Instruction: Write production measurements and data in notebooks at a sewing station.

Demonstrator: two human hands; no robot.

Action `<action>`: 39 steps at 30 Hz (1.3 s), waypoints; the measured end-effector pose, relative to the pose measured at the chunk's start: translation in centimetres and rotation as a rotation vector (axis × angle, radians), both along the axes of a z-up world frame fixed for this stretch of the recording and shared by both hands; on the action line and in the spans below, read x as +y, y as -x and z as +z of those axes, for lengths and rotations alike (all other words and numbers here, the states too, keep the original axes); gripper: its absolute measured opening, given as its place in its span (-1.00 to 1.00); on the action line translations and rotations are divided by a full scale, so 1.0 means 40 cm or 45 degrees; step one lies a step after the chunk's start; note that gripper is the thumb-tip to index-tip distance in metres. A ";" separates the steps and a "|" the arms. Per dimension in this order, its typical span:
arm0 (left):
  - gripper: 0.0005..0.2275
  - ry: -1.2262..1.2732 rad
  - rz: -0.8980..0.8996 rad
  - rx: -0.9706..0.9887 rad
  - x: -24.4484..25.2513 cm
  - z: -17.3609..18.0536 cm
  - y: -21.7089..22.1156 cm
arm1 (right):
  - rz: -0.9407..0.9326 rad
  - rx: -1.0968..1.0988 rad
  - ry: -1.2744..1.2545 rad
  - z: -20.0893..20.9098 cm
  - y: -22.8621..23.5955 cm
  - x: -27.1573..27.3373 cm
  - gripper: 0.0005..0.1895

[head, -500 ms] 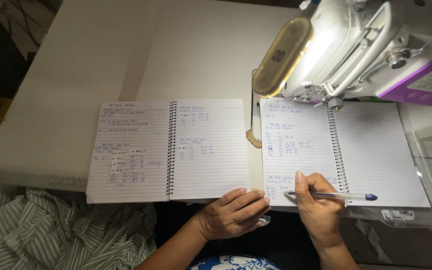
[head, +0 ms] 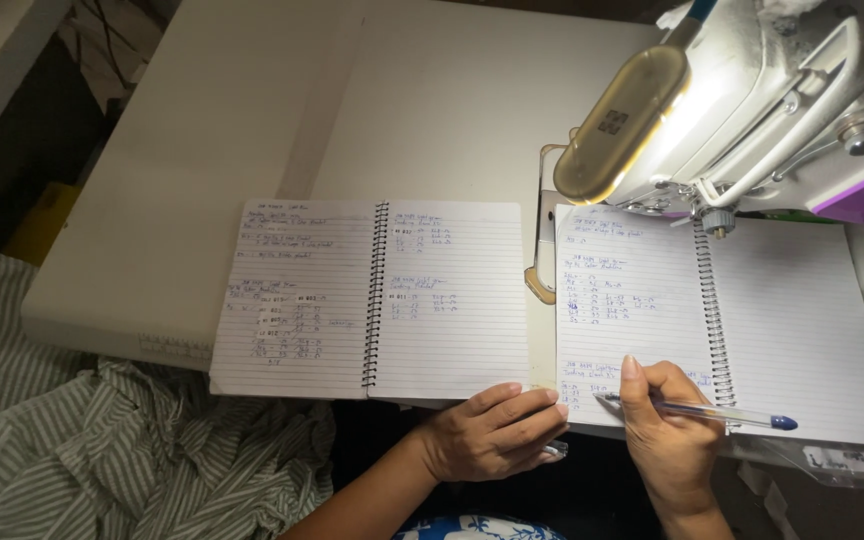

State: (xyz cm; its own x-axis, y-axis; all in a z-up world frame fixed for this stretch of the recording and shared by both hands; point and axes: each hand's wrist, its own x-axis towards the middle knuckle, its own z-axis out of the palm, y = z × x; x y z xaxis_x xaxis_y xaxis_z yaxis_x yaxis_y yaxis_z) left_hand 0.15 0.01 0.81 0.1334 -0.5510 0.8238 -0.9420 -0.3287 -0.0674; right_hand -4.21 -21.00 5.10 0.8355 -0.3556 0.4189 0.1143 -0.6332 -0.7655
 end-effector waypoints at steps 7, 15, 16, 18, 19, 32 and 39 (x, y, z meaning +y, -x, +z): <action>-0.74 -0.007 0.031 -0.027 0.001 -0.005 -0.001 | -0.013 0.017 0.008 -0.004 0.000 -0.004 -0.61; -0.75 0.003 0.039 -0.020 0.000 -0.004 0.000 | -0.024 0.003 -0.003 -0.014 0.002 -0.022 -0.63; -0.75 0.003 0.037 -0.019 -0.001 -0.006 0.000 | -0.026 0.003 -0.003 -0.014 0.003 -0.019 -0.63; -0.74 -0.006 0.031 -0.019 -0.001 -0.010 0.000 | -0.004 0.049 -0.150 -0.012 0.004 -0.013 -0.61; -0.74 -0.006 0.031 -0.021 -0.001 -0.008 0.000 | -0.004 0.047 -0.151 -0.012 0.004 -0.014 -0.61; -0.75 -0.007 0.020 -0.021 0.001 -0.011 -0.001 | 0.014 0.013 -0.099 -0.015 0.000 -0.019 -0.61; -0.75 -0.040 0.006 -0.007 0.004 -0.007 0.001 | 0.011 0.016 -0.039 -0.004 -0.002 -0.016 -0.60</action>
State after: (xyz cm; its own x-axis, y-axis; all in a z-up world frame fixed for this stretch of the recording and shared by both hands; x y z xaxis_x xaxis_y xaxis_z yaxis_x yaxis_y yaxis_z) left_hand 0.11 0.16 0.51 0.1315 -0.5759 0.8069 -0.9401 -0.3307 -0.0829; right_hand -4.14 -21.64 4.94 0.8438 -0.3606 0.3975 0.1103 -0.6083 -0.7860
